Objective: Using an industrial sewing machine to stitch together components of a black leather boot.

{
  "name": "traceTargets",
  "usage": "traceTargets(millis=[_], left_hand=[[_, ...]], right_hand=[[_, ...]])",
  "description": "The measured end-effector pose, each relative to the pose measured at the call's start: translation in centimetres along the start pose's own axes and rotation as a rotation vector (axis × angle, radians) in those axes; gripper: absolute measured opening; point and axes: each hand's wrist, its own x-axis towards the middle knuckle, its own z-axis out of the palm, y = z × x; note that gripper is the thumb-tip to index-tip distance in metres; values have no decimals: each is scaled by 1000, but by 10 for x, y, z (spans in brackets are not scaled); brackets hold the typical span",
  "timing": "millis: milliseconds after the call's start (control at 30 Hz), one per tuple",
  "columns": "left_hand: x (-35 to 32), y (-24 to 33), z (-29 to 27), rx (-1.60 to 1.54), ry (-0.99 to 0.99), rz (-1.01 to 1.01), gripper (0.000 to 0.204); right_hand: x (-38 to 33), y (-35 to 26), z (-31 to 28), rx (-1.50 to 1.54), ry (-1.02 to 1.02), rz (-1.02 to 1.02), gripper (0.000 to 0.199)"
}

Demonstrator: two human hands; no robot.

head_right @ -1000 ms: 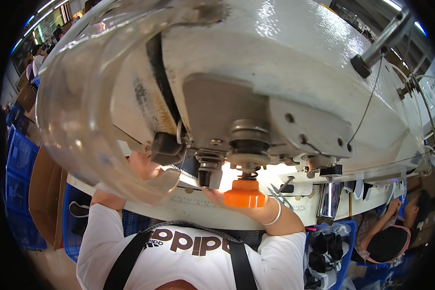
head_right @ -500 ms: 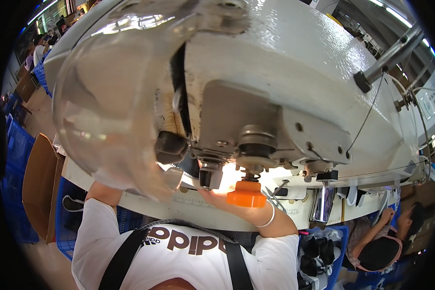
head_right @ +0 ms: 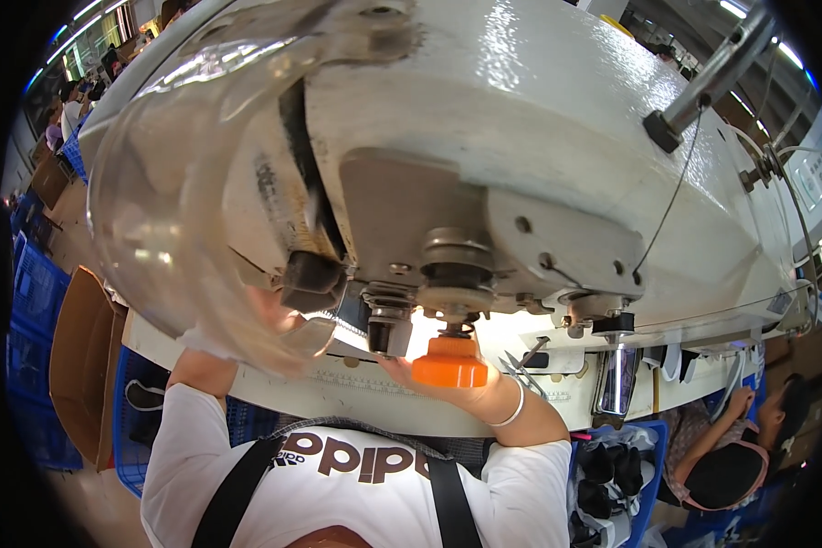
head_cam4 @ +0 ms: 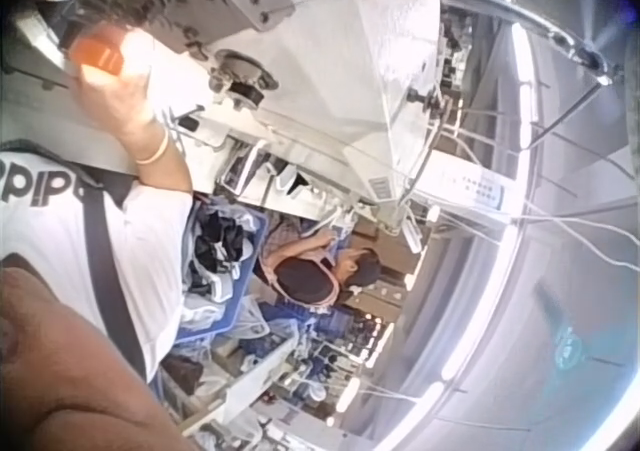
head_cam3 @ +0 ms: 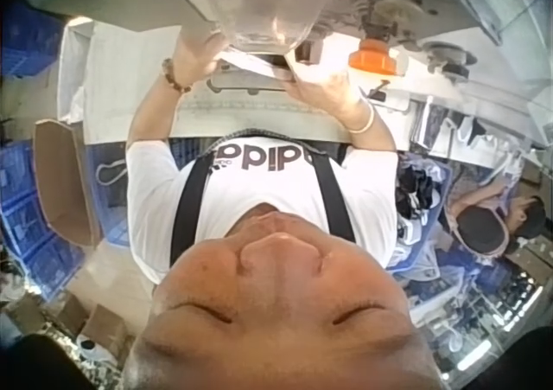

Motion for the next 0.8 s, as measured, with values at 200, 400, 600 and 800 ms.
traceTargets(millis=[200,400,600,800], left_hand=[[-3,-1,1,19,-5,7,37],[-7,-3,4,-10,5,0,39],[-7,-5,6,-35,7,4,38],[-10,-7,10,-19,8,5,39]], right_hand=[[-3,-2,0,-603,16,-221,45],[-9,-12,6,-323,82,-38,50],[-3,-22,0,664,-22,388,47],[2,-15,-1,842,97,550,42]])
